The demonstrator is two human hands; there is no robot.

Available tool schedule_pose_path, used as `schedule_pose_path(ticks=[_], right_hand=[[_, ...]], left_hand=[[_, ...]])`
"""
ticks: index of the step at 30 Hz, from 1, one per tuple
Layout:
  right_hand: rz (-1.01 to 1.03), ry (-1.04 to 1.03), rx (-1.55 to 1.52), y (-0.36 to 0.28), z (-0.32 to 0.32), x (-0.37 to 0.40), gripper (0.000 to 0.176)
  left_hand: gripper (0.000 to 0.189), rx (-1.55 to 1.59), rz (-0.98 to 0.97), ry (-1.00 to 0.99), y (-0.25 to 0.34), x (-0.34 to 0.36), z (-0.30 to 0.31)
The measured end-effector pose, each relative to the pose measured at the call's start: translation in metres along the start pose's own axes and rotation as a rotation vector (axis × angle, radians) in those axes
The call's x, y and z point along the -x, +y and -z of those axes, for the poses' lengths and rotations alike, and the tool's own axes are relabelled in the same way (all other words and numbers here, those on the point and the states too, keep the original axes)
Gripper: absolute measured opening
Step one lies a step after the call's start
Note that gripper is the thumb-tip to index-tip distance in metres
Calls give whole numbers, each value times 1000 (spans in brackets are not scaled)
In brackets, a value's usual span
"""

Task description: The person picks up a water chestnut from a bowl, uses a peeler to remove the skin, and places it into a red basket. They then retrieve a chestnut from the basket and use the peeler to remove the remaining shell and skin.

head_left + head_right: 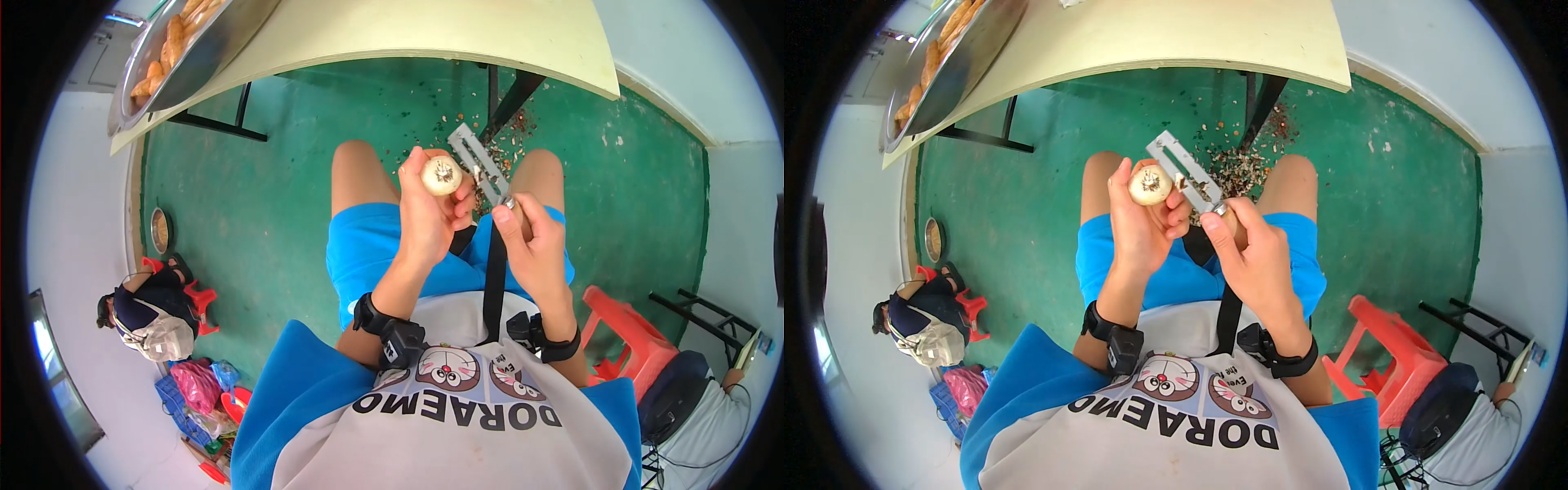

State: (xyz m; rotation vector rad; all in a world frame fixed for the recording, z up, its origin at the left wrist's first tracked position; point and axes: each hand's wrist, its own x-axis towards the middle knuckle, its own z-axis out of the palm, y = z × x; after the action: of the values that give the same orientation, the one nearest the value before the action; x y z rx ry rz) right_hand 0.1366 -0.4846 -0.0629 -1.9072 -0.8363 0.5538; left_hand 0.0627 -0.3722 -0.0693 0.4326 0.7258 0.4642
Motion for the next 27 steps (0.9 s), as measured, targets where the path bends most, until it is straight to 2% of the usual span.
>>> schedule_pose_path(ticks=[3,7,9,12,14,15,21,23,27], right_hand=[[19,-32,27,-1,-1,4,25],[96,-45,73,-1,-8,8,25],[124,-51,110,-3,-10,9,26],[128,-59,123,-5,-13,10,27],[133,-61,118,-7,-15,11,27],[123,-59,116,-7,-16,11,26],[105,-65,125,-9,-15,11,25],[98,-75,113,-9,-15,12,25],[54,-87,94,-12,-16,12,26]], left_hand=[[36,19,39,-67,-1,-5,10],[47,-62,-54,-4,-3,-3,6],[51,-89,-93,-37,-5,-4,7],[53,-42,-198,75,-8,-5,5],[53,-28,-226,-54,-10,-6,12],[53,-28,-227,-54,-10,-5,11],[46,-104,-305,51,-13,-2,4],[39,-166,-375,223,-16,-4,5],[32,-258,-450,174,-23,-8,16]])
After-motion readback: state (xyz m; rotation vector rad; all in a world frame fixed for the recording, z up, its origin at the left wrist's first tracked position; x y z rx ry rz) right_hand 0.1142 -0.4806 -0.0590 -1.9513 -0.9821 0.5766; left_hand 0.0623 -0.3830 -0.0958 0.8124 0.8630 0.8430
